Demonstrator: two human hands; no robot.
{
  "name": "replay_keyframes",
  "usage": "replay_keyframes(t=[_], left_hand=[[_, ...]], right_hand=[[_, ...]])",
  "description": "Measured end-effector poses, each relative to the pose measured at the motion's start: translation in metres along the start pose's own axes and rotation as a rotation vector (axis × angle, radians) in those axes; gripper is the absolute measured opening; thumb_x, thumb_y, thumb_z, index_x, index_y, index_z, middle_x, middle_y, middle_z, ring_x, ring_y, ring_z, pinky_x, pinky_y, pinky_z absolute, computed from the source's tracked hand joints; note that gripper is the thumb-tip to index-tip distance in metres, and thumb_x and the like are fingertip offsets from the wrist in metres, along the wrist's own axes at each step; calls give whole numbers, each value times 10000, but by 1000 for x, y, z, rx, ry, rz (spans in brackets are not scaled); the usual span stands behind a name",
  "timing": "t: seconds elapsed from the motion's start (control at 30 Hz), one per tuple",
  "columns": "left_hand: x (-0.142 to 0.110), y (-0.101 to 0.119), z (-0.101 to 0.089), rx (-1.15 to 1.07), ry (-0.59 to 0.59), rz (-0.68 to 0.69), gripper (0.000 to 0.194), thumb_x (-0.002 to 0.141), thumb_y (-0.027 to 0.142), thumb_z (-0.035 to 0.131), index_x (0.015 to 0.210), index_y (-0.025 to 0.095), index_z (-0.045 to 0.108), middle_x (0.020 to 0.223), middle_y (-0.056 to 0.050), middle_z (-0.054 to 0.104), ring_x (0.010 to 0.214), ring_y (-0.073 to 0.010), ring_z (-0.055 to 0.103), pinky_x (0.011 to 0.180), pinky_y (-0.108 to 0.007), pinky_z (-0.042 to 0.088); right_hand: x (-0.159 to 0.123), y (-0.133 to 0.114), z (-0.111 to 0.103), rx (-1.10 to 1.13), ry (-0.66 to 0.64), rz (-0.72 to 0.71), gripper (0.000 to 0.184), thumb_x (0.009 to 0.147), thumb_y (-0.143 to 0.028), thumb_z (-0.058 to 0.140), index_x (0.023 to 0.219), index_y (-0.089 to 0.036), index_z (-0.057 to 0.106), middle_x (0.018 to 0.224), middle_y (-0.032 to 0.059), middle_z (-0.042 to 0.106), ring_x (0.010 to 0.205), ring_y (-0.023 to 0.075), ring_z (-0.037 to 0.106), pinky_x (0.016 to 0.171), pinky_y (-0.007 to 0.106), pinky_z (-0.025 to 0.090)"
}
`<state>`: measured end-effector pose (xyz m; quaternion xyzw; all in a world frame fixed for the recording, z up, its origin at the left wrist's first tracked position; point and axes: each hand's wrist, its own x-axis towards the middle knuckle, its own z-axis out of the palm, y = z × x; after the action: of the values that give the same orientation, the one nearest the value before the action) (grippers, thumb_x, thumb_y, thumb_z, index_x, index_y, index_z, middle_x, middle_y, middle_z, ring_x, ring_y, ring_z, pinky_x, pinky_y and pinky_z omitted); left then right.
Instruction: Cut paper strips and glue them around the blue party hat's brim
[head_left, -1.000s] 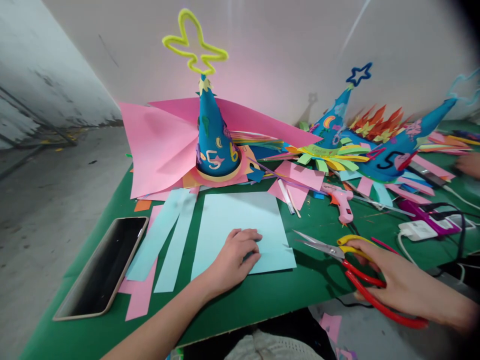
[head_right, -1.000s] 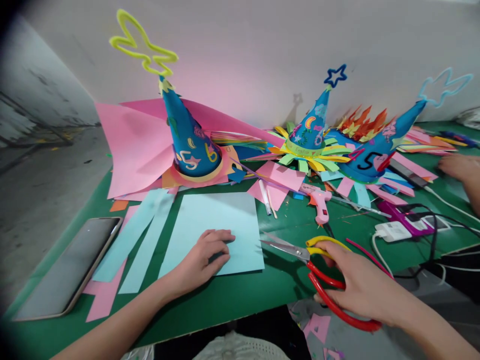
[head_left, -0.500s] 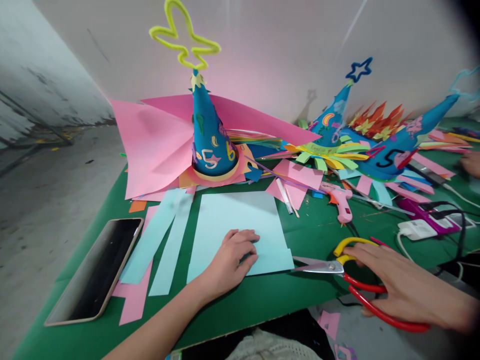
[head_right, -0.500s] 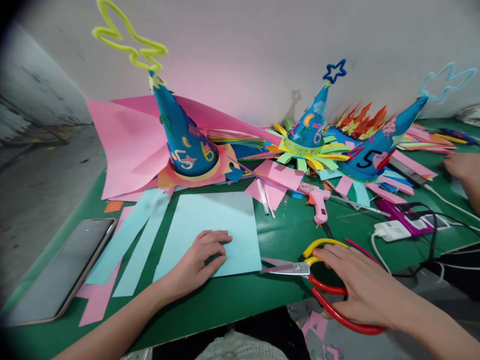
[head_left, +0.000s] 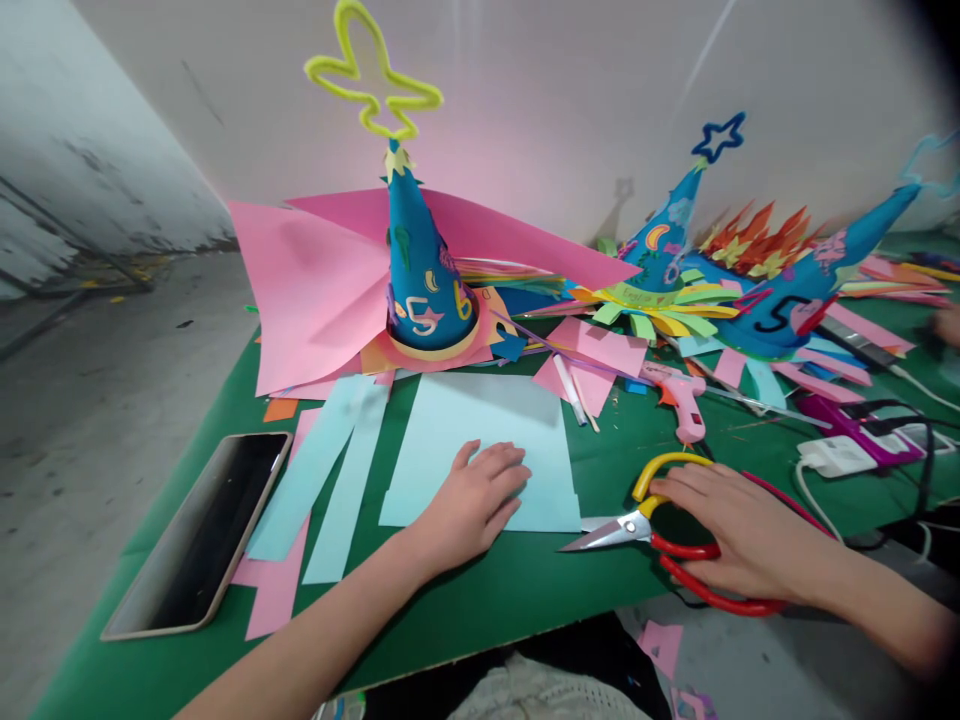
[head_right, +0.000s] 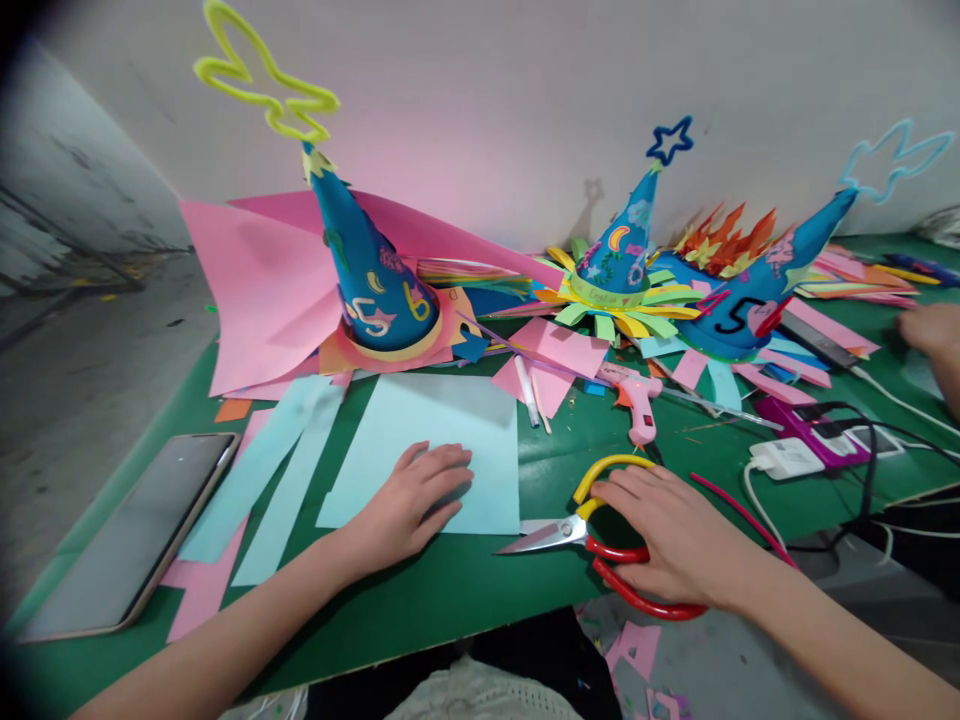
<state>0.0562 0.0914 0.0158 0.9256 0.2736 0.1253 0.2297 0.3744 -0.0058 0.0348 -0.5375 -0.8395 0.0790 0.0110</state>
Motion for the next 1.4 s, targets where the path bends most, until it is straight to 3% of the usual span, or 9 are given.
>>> replay_keyframes(t=[0.1, 0.2, 0.33, 0.47, 0.83, 1.4], left_hand=[[2, 6, -1, 51, -114, 126, 399, 896, 103, 346, 1230, 255, 504, 1403, -65, 432, 1333, -260, 311, 1059, -582, 142], [3, 9, 0, 109, -195, 181, 379, 929, 164, 351, 1261, 284, 487, 1435, -43, 387, 1353, -254, 272, 1073, -566, 131], [2, 8, 1, 107, -190, 159, 353, 966, 323, 337, 1294, 300, 467, 1442, -41, 377, 1356, -245, 266, 1091, -526, 116], [2, 8, 0, 95, -204, 146, 376, 971, 375, 310, 1312, 301, 452, 1445, -40, 371, 1363, -243, 246, 1096, -519, 90], [3, 11, -3, 84, -237, 124, 379, 970, 316, 289, 1309, 289, 456, 1461, -26, 344, 1372, -242, 222, 1089, -535, 104], [1, 10, 1, 96, -258, 128, 399, 980, 365, 249, 1330, 285, 423, 1481, -42, 300, 1382, -241, 187, 1086, -538, 89]], right_hand=[[1, -3, 1, -5, -4, -1, 479, 697, -371, 625, 1136, -191, 565, 1107, 115, 634, 1035, 278, 580, 865, 446, 458], [-2, -3, 2, 18, 0, 3, 487, 688, -378, 638, 1135, -199, 566, 1104, 107, 633, 1029, 273, 580, 861, 435, 461], [-8, -1, 4, 33, 2, -5, 501, 695, -364, 634, 1162, -205, 550, 1130, 99, 623, 1043, 271, 570, 864, 433, 461], [-7, -4, 5, 15, -13, -10, 506, 719, -376, 617, 1183, -197, 531, 1147, 109, 615, 1048, 272, 568, 870, 435, 462], [0, -13, 3, -8, -35, -35, 473, 771, -393, 570, 1180, -161, 524, 1137, 133, 615, 1036, 277, 574, 853, 440, 474], [-6, -20, 5, 21, -58, 25, 470, 764, -367, 584, 1181, -166, 501, 1117, 140, 610, 1024, 276, 576, 846, 442, 477]])
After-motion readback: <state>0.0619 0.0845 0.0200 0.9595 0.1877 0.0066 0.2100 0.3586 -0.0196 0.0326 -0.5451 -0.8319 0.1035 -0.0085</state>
